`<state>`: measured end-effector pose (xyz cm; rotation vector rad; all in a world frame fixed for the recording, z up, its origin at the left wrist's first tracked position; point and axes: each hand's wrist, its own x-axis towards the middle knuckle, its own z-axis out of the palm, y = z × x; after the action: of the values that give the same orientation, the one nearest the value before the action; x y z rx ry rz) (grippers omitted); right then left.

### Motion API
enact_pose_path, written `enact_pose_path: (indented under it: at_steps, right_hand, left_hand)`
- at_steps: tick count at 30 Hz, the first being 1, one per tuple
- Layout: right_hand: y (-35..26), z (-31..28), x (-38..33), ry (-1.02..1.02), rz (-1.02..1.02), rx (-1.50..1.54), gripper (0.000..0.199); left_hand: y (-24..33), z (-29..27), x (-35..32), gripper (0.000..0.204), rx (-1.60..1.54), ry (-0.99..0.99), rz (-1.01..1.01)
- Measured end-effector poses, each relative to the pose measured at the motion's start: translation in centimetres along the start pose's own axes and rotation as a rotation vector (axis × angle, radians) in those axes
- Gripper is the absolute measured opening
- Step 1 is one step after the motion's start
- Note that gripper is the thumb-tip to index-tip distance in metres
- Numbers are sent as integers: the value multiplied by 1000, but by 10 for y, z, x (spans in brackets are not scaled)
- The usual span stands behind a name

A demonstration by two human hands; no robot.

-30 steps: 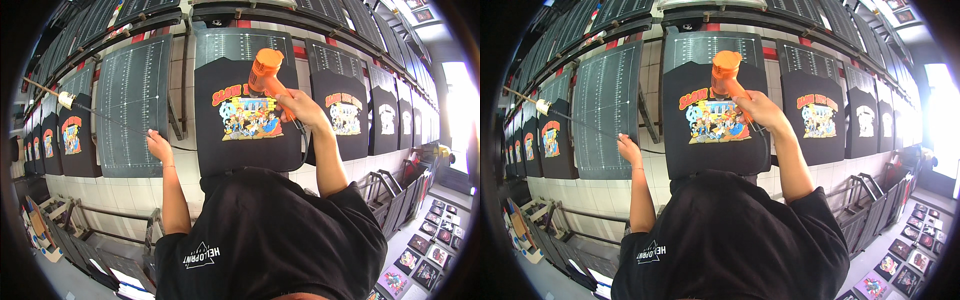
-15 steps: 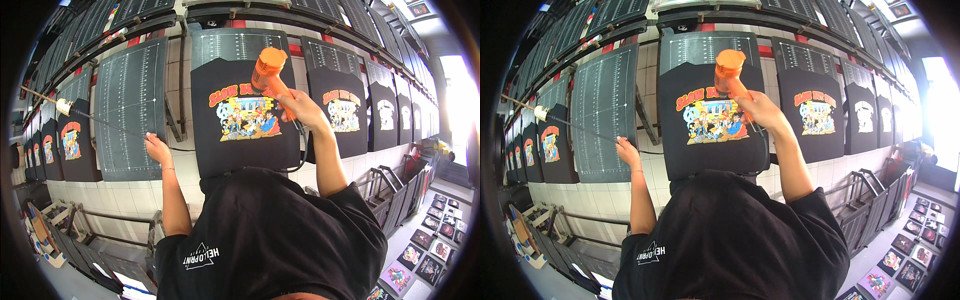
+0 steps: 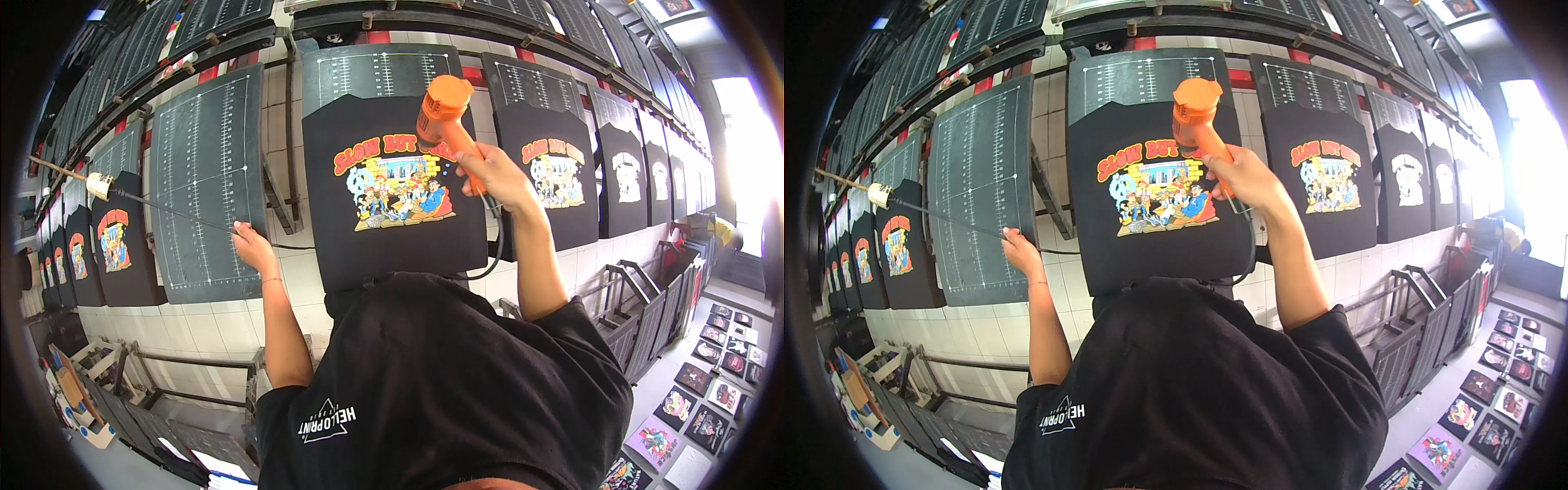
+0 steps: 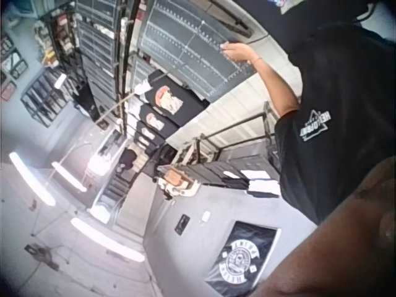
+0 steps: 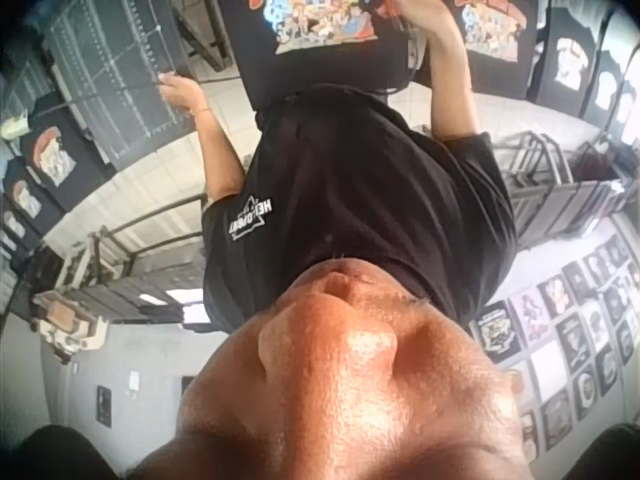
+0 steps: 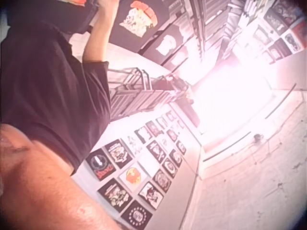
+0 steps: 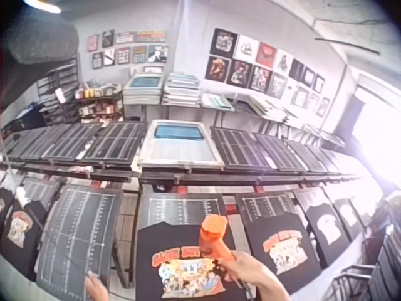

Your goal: The person uses a heat gun to dry ink on a series of black t-shirts mounted on a screen-printing press, moving the gun over each printed graphic while holding the press steady.

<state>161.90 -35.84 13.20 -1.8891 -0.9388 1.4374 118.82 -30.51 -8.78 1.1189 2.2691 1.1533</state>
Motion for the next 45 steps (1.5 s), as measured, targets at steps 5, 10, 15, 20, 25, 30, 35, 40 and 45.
enact_pose_path:
  at_steps: [5, 10, 15, 20, 25, 30, 35, 40, 45]
  right_hand:
    - [7, 2, 3, 64, -32, 19, 36]
    - [9, -6, -1, 14, 6, 32, 39]
    - [12, -4, -2, 51, -10, 13, 42]
    - [18, -8, -3, 85, -31, 40, 43]
    - [13, -15, -10, 58, 16, 45, 41]
    - [16, -14, -12, 92, 10, 39, 34]
    - [21, -14, -10, 160, 5, 42, 39]
    - [26, -22, -16, 126, 27, 62, 35]
    - [29, -20, -14, 142, 15, 54, 36]
  left_hand:
    - [2, 2, -1, 53, -9, -15, -9]
    - [4, 0, -2, 52, -11, 3, 27]
    - [0, 1, 0, 52, 12, 8, 26]
    - [4, 2, -1, 52, -2, -6, 19]
    - [2, 0, 0, 53, -15, -3, 16]
    - [1, 0, 1, 53, -46, -15, 13]
    - [8, 1, -2, 52, -46, -26, -11]
    - [-3, 1, 2, 52, -55, -11, 32]
    - [3, 0, -1, 51, -70, -19, 3]
